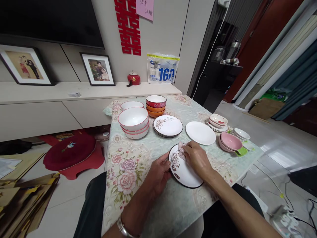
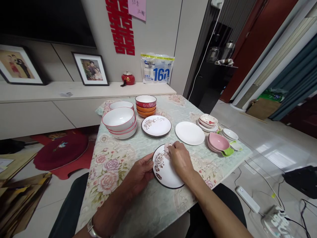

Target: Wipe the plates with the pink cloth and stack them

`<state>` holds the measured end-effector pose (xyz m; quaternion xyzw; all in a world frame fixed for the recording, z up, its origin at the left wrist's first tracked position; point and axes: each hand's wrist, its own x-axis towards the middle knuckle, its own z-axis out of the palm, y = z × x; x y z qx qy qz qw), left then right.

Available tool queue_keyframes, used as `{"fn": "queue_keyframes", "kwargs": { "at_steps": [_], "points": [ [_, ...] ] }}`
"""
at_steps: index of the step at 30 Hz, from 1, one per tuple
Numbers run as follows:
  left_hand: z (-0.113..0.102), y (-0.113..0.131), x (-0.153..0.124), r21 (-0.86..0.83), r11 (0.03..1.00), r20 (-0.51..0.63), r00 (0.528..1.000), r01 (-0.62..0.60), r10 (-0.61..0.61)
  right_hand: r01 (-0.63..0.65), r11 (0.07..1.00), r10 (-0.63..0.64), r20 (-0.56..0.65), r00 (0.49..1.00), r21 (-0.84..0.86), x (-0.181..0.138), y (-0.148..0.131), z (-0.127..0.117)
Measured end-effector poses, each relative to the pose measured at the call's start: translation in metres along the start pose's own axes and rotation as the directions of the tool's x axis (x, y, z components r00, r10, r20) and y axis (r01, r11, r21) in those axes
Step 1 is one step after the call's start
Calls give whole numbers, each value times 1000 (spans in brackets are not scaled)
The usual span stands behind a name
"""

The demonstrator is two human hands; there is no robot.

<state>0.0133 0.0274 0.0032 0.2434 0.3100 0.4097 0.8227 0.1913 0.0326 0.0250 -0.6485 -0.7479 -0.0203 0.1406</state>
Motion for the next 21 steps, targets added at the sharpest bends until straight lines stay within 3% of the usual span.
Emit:
{"fn": "queue_keyframes", "kwargs": {
  "at_steps": [6, 12, 16, 21],
  "points": [
    [1, 0, -2, -42, 999, 39, 999, -18, 19, 185, 943, -189, -13, 982, 277, -12, -26, 2],
    [4, 0, -2, -28, 1000, 16, 1000, -15, 15, 259, 843, -363, 141, 921, 472, -42, -3, -25],
    [5, 0, 0, 0, 1000, -39, 999, -1, 1, 261, 870, -352, 156, 923, 417, -50, 25, -25],
    [4, 0, 0, 59, 998, -47, 999, -7, 10, 166, 966, -167, -11, 986, 199, -51, 53, -12]
  ]
}}
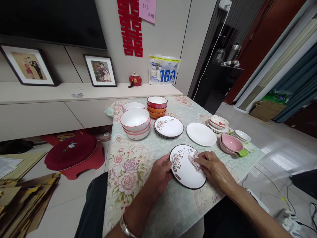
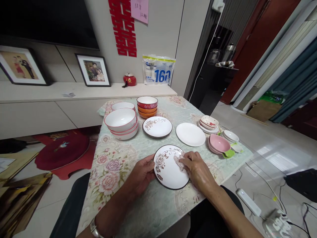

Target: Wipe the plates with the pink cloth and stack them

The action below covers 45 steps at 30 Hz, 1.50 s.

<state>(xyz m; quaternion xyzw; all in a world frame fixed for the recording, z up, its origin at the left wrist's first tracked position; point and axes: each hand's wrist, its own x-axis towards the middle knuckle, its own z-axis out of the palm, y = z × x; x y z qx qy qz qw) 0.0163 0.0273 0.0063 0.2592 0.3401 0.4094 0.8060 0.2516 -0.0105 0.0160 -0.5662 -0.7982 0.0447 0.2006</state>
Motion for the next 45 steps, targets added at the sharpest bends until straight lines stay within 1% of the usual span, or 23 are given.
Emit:
{"fn": "queue_keyframes", "kwargs": {
  "at_steps": [2, 4, 7, 9, 11, 14, 17, 19, 20, 21, 22, 23, 24, 25, 26, 28, 29, 31, 33, 35, 39, 43, 45],
  "points": [
    [-1, 0, 0, 13, 1000, -7, 1000, 3, -2, -64, 998, 64, -74, 995, -2, -1, 9, 2],
    [-3, 1, 0, 11, 1000, -21, 1000, 5, -5, -138, 990, 142, -145, 979, 34, -2, 17, 4],
    [-8, 2, 1, -21, 1000, -48, 999, 3, -4, -271, 960, 280, -233, 931, 69, -3, 29, 9],
    [-11, 4, 2, -58, 998, -63, 998, -10, 6, -327, 943, 333, -263, 906, 69, -4, 33, 14],
    [-13, 5, 2, -95, 995, -62, 998, -31, 25, -334, 941, 339, -256, 905, 64, -3, 31, 17],
    [-14, 7, 3, -121, 991, -46, 997, -62, 57, -288, 952, 304, -194, 933, 106, -2, 16, 18],
    [-13, 8, 3, -121, 990, -41, 997, -75, 71, -254, 933, 282, -79, 956, 256, -5, 1, 14],
    [-12, 7, 2, -137, 988, -55, 996, -76, 69, -252, 897, 264, 19, 964, 363, -11, -3, 10],
    [-11, 7, 2, -146, 986, -62, 996, -76, 68, -253, 886, 255, 47, 966, 390, -15, -3, 8],
    [-11, 7, 2, -155, 985, -67, 996, -75, 66, -250, 888, 256, 38, 966, 386, -19, -2, 6],
    [-10, 7, 2, -159, 984, -70, 996, -74, 63, -241, 905, 261, -12, 965, 350, -23, -1, 4],
    [-10, 6, 2, -160, 984, -73, 995, -73, 62, -221, 932, 256, -88, 963, 286, -26, -2, 2],
    [-10, 6, 2, -160, 984, -77, 995, -73, 62, -193, 959, 230, -170, 958, 208, -28, -4, 0],
    [-10, 6, 2, -159, 985, -80, 995, -72, 60, -148, 981, 175, -241, 955, 127, -30, -8, -2],
    [-10, 5, 3, -160, 985, -83, 995, -71, 59, -86, 995, 97, -280, 955, 52, -30, -14, -4],
    [-10, 4, 3, -166, 984, -80, 995, -66, 54, 71, 996, -85, -275, 958, -59, -27, -31, -7],
    [-10, 3, 3, -170, 984, -73, 996, -62, 51, 129, 985, -154, -259, 954, -112, -24, -40, -8],
    [-11, 2, 3, -176, 983, -47, 998, -55, 47, 219, 953, -270, -262, 926, -209, -18, -55, -8],
    [-10, 2, 2, -179, 983, -21, 999, -50, 47, 289, 920, -358, -270, 894, -265, -12, -63, -7],
    [-9, 1, 1, -182, 982, -1, 999, -47, 48, 329, 902, -404, -277, 872, -279, -8, -65, -6],
    [-3, 2, 0, -196, 979, 34, 998, -51, 59, 354, 896, -426, -303, 852, -267, -7, -59, -10],
    [0, 2, -1, -255, 967, 114, 993, 2, 28, 299, 903, -399, -343, 851, -309, -7, -51, -22],
    [0, 2, -1, -265, 964, 75, 997, 37, -18, 258, 908, -373, -359, 856, -330, -5, -42, -27]
  ]
}}
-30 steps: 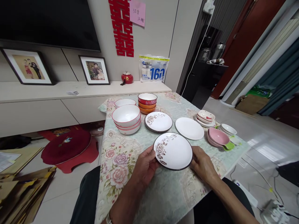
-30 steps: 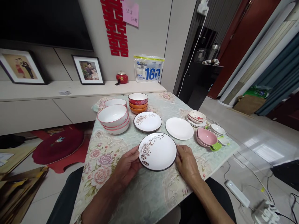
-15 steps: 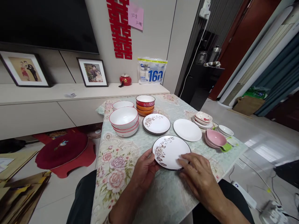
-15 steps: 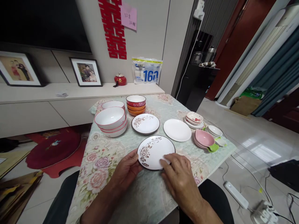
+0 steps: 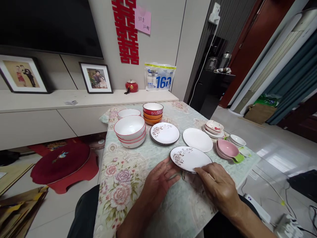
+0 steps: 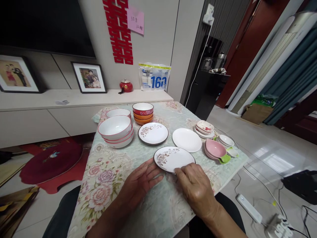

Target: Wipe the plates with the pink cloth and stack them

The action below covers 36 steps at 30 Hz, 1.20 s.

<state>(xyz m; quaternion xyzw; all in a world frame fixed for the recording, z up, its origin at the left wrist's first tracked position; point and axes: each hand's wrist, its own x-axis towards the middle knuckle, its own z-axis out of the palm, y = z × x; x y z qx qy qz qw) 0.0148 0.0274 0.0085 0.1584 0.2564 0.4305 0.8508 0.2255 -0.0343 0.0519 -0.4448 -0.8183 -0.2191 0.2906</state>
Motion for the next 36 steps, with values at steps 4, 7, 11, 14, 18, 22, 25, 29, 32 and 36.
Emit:
{"fn": "queue_keyframes", "kwargs": {
  "at_steps": [4, 7, 11, 14, 18, 22, 25, 29, 32, 36],
  "points": [
    [1, 0, -3, 70, 997, -81, 996, 44, -38, -80, 993, 80, -6, 997, -89, -4, 29, 7],
    [2, 0, -4, 103, 993, -87, 995, 58, -49, -121, 976, 123, 1, 992, -179, -7, 53, 17],
    [4, 1, -3, 117, 991, -101, 993, 69, -58, -131, 966, 141, 29, 990, -221, -5, 76, 30],
    [3, 1, -1, 132, 989, -100, 993, 67, -54, -132, 965, 148, 56, 987, -226, -4, 82, 37],
    [2, 0, 1, 149, 987, -94, 994, 67, -53, -131, 965, 151, 74, 986, -227, -6, 84, 46],
    [1, -1, 1, 154, 986, -86, 995, 64, -51, -119, 966, 141, 82, 987, -228, -10, 85, 55],
    [2, -1, 1, 163, 984, -99, 994, 66, -51, -120, 964, 145, 89, 985, -238, -13, 88, 59],
    [3, -2, 0, 172, 983, -94, 995, 61, -46, -116, 960, 151, 121, 981, -254, -14, 93, 64],
    [3, -2, 0, 170, 984, -86, 995, 55, -41, -118, 952, 165, 150, 975, -281, -14, 97, 69],
    [3, -2, 0, 174, 983, -95, 994, 63, -47, -131, 931, 210, 206, 956, -342, -14, 99, 79]
  ]
}}
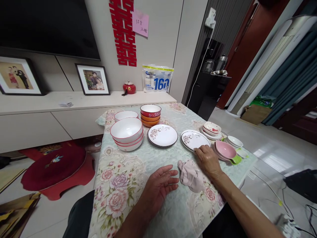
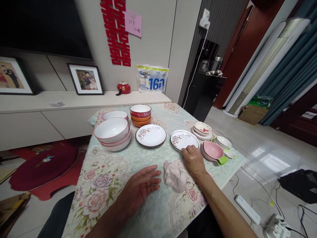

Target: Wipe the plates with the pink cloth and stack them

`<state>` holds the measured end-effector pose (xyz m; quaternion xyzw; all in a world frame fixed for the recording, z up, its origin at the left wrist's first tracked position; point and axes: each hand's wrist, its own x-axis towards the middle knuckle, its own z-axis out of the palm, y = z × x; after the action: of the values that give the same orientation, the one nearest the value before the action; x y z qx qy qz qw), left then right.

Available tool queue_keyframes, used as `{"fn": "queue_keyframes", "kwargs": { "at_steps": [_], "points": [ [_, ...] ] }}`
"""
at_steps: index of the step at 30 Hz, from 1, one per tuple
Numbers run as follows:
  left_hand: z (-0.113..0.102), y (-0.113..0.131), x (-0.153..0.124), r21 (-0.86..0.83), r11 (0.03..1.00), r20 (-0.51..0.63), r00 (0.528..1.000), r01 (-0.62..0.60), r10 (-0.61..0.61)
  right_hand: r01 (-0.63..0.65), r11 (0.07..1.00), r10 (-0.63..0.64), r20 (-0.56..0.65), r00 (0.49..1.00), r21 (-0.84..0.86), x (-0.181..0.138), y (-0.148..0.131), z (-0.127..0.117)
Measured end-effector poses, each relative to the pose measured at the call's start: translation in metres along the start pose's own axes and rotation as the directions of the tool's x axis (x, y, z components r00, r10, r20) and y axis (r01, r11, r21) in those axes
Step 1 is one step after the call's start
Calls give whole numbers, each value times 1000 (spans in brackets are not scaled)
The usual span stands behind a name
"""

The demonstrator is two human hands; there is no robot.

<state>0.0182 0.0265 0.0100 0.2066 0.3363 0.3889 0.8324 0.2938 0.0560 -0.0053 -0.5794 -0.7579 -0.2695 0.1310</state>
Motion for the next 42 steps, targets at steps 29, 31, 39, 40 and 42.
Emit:
{"fn": "queue_keyframes", "kwargs": {
  "at_steps": [29, 31, 39, 40, 42],
  "points": [
    [3, -1, 1, -53, 999, -6, 1000, 3, -3, 145, 947, -144, -26, 989, 286, 66, -64, -11],
    [2, -1, 2, -68, 998, -6, 1000, 0, -1, 207, 936, -218, 8, 976, 284, 76, -78, -11],
    [2, -2, 2, -93, 996, -13, 1000, -3, 2, 214, 959, -239, 130, 962, 184, 94, -92, -11],
    [2, -2, 2, -94, 996, -14, 1000, -3, 2, 209, 963, -233, 135, 963, 170, 95, -92, -12],
    [2, -2, 2, -98, 995, -14, 1000, -5, 3, 213, 965, -234, 133, 963, 155, 96, -91, -15]
  ]
}}
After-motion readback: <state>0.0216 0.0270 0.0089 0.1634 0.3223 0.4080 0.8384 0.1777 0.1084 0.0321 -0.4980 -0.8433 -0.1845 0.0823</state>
